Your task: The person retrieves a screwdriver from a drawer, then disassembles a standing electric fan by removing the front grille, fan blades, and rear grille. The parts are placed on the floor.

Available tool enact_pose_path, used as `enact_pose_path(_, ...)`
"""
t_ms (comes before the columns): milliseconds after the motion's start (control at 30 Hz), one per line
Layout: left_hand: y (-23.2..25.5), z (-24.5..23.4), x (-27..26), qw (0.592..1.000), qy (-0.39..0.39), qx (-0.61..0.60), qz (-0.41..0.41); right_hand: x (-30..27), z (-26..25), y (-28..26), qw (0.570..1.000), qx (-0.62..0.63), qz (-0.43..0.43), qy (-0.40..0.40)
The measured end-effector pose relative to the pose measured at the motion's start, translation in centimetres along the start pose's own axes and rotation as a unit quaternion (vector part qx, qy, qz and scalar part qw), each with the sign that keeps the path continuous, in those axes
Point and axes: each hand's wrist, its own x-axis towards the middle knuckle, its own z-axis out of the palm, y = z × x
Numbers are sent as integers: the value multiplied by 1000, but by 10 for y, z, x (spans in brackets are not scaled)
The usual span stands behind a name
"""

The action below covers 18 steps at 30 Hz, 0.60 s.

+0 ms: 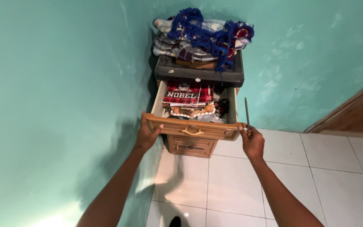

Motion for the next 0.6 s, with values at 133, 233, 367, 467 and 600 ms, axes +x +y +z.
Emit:
enact_pose_path(133,-9,3,3,998,-16,-12,-52,-2,5,0,997,71,11,6)
enact_pose_path(233,-13,5,3,995,-22,6,-95,-6,3,-1,995,101,23,-2)
enact_pose_path(367,-14,5,16,997,-29,-10,-74,-1,5,-4,995,98,16,12)
enact_pose_path(467,-14,4,35,996,-42,9,-76,17,13,-5,995,91,22,18)
enact_pose_path(600,-14,8,68,995,-47,42,-83,51,26,-8,994,104,16,11)
